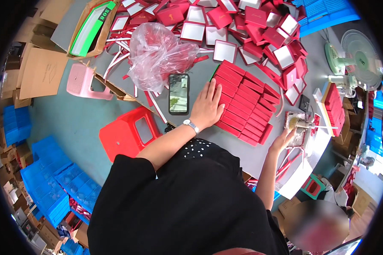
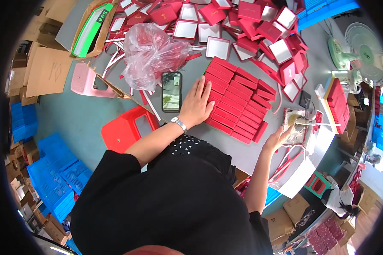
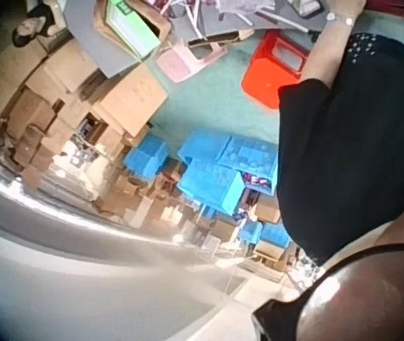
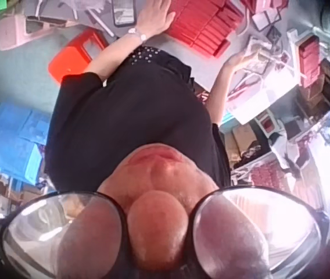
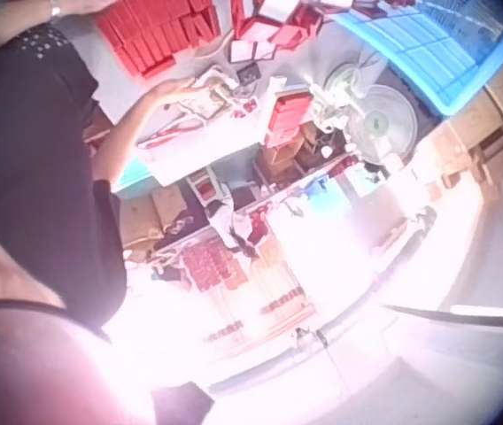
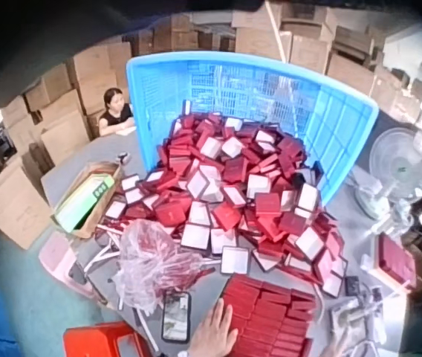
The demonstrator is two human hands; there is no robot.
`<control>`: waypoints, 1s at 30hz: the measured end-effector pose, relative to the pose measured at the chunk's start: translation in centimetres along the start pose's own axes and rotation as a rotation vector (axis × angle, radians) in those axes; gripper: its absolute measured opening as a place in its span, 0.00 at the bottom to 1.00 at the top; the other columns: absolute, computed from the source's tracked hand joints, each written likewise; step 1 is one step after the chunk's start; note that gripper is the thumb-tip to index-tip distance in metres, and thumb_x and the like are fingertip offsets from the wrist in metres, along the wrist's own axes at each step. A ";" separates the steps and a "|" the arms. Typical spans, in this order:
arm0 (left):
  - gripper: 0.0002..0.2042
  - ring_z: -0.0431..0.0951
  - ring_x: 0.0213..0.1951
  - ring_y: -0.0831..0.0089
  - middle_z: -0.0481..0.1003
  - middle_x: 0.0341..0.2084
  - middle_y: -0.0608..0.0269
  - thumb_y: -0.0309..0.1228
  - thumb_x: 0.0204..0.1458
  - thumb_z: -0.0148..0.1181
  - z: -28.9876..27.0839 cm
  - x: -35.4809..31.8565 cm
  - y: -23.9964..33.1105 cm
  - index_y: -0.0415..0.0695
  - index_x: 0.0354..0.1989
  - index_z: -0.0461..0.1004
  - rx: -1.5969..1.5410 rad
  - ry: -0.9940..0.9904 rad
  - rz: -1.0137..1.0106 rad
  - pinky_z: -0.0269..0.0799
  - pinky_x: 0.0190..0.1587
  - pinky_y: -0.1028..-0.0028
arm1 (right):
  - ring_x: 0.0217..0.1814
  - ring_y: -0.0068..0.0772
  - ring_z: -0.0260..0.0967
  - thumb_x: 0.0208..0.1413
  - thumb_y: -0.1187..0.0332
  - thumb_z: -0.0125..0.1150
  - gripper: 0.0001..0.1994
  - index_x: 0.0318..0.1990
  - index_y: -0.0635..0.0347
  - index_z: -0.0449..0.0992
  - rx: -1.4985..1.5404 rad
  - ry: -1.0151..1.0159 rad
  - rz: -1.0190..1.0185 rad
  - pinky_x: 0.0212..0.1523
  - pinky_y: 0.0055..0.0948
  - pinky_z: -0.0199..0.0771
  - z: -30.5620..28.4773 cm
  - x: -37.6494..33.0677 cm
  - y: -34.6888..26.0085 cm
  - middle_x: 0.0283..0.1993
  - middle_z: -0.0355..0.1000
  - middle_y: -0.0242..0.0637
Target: Applying glue and assembling small decorative gift boxes.
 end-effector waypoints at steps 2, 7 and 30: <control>0.33 0.51 0.64 0.47 0.46 0.64 0.43 0.42 0.52 0.49 -0.3 -0.7 0.3 0.36 0.63 0.51 0.021 -0.016 0.003 0.53 0.61 0.55 | 0.70 0.44 0.44 0.58 0.67 0.43 0.27 0.65 0.64 0.51 -0.054 -0.100 -0.032 0.67 0.36 0.40 -1.3 0.9 0.7 0.67 0.50 0.48; 0.34 0.40 0.68 0.52 0.42 0.66 0.47 0.43 0.52 0.50 -0.8 -0.4 1.1 0.39 0.64 0.49 0.161 -0.118 -0.091 0.34 0.65 0.47 | 0.72 0.50 0.38 0.56 0.69 0.49 0.28 0.64 0.66 0.52 -0.440 -0.214 -0.403 0.69 0.40 0.40 2.5 1.2 -6.7 0.68 0.47 0.51; 0.30 0.44 0.65 0.44 0.47 0.64 0.40 0.39 0.56 0.47 0.2 0.2 -0.6 0.38 0.64 0.50 0.000 -0.079 0.084 0.39 0.65 0.53 | 0.44 0.47 0.70 0.52 0.66 0.53 0.10 0.38 0.60 0.76 -0.122 0.091 0.191 0.47 0.38 0.68 -3.0 1.2 4.2 0.39 0.73 0.46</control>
Point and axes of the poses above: each hand's wrist, its own x-axis towards the middle knuckle, its own z-axis out of the palm, y = z × x, the point moved 2 cm from there along x, towards the middle knuckle
